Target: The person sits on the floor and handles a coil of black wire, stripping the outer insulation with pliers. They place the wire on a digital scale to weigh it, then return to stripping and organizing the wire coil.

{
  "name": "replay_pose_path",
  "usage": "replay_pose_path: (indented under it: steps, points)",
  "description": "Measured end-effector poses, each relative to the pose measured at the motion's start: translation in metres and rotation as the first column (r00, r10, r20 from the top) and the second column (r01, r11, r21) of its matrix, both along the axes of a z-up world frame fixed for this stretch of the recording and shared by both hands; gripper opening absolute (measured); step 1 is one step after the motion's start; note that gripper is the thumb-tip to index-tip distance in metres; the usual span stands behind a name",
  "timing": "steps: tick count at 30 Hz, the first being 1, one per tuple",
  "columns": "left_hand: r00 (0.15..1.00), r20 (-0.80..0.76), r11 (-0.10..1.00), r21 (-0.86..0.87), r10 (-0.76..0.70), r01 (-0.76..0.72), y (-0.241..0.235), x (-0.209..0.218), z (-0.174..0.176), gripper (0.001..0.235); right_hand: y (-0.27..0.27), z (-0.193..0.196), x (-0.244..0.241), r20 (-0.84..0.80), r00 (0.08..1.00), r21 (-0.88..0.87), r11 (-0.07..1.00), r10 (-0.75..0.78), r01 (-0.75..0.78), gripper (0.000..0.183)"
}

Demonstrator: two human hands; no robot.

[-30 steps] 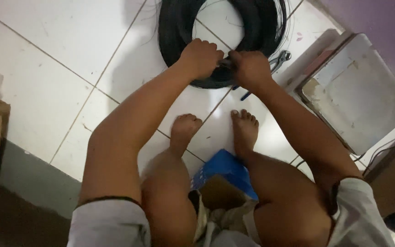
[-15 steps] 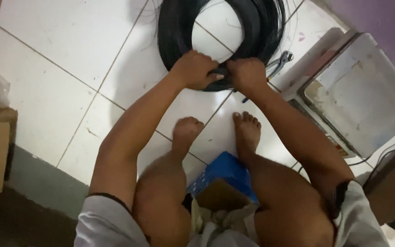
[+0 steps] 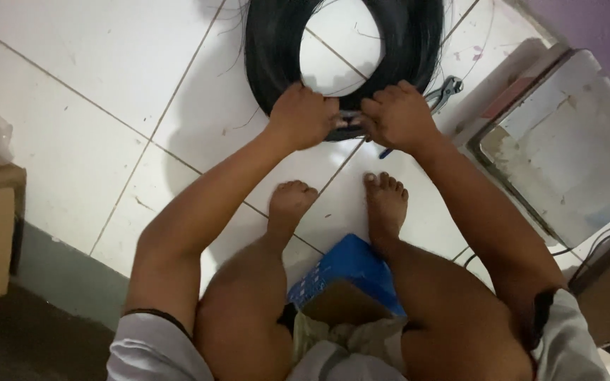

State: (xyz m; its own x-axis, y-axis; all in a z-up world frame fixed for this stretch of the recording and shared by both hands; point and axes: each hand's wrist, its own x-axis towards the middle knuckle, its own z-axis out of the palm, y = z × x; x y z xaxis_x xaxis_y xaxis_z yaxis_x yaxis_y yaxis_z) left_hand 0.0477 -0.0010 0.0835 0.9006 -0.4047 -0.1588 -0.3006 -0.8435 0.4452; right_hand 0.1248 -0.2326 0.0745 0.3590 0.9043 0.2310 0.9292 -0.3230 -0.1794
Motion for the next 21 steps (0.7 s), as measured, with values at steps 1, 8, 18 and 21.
replay_pose_path:
  steps: [1, 8, 18, 21]
  points:
    - [1.0, 0.001, 1.0, 0.001, -0.006, 0.006, 0.002, -0.002, -0.009, 0.034, -0.003, -0.006, 0.001, 0.001, 1.0, 0.001, 1.0, -0.006, 0.006, 0.022]
    - [0.989, -0.004, 0.988, -0.043, -0.148, 0.148, 0.02, -0.004, -0.029, 0.035, -0.032, -0.038, 0.003, -0.03, 0.999, -0.01, 0.999, 0.035, -0.036, 0.027]
    - [0.98, 0.107, 0.984, 0.077, -0.168, 0.16, 0.031, 0.004, -0.024, 0.042, -0.001, 0.019, -0.012, -0.073, 0.992, -0.199, 0.976, -0.106, 0.09, 0.017]
    - [0.987, 0.087, 0.987, -0.075, -0.137, 0.144, 0.004, 0.009, -0.036, 0.022, 0.0, -0.01, -0.006, -0.094, 0.992, -0.106, 0.992, -0.08, 0.07, 0.016]
